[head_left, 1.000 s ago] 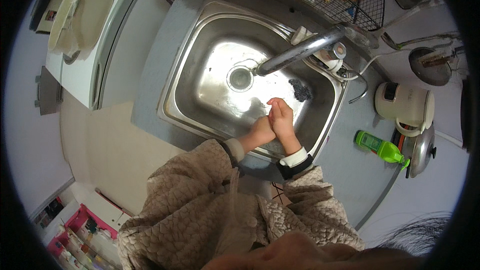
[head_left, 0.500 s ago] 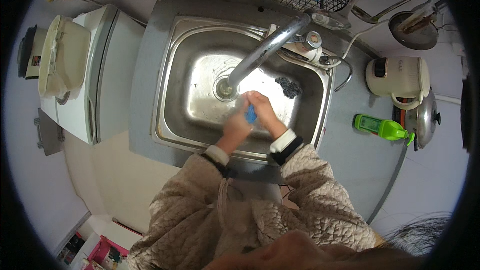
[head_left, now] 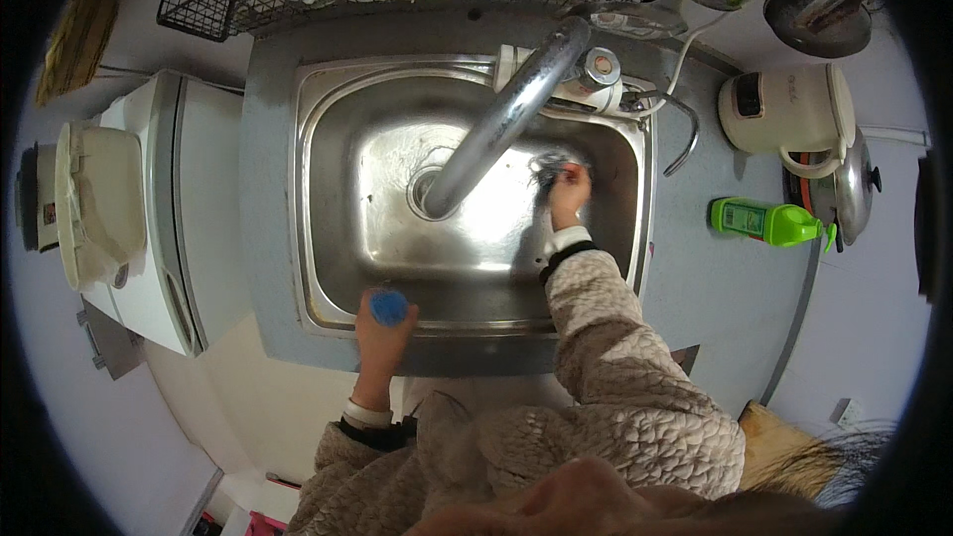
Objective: The person scrubs a stainless steel sink with a blue sponge and a metal scouring pad, rinses the sponge, and wipes the sink rim and countertop. They then wipe a pink shelving unit and the stovetop area with the same blue cloth.
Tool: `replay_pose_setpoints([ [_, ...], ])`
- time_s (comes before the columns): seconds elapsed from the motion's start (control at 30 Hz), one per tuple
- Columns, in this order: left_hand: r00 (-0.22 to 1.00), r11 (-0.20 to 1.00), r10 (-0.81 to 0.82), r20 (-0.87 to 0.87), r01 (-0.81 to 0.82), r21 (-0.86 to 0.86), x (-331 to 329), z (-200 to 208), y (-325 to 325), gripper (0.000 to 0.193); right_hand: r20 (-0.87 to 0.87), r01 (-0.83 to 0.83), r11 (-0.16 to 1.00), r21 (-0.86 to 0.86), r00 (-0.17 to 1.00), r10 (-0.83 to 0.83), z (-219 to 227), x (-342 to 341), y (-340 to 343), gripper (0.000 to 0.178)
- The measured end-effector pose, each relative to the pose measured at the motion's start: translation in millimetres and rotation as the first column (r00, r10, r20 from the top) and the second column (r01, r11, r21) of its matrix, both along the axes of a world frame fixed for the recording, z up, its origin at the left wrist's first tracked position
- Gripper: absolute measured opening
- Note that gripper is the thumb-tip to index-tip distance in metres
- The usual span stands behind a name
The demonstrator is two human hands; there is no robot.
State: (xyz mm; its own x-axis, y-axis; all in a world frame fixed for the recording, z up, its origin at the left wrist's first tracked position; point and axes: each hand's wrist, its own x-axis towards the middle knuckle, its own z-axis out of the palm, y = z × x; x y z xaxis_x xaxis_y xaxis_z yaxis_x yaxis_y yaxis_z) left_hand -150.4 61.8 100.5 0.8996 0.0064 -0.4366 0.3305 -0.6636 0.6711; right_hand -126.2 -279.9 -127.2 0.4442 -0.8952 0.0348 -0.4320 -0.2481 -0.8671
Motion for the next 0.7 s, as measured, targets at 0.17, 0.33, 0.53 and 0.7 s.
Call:
replay_pose_setpoints([
  [0.17, 0.999, 0.997, 0.032, 0.029, -0.030, -0.065, 0.4, -10.2, 15.9, 0.041, 0.356, 0.401, 0.901, 0.168, 0.827, -0.435, 12.5, 30.2, -33.7, 0.016],
  [0.33, 0.992, 0.994, 0.068, -0.105, -0.076, -0.074, -1.6, -15.3, 29.4, 0.043, 0.044, 0.296, 0.912, 0.283, 0.946, -0.321, -5.2, 82.4, 20.6, 0.012],
  [0.53, 0.994, 0.996, 0.030, -0.105, -0.039, -0.085, 0.4, -11.9, 23.3, 0.038, 0.448, 0.291, 0.754, 0.589, 0.659, -0.604, 7.9, 60.6, -14.5, 0.012],
  [0.7, 0.987, 0.962, 0.106, -0.121, -0.133, -0.239, 5.9, -2.1, 20.7, 0.038, 0.115, 0.353, 0.905, 0.237, 0.915, -0.387, 12.4, 59.6, -19.2, 0.008],
])
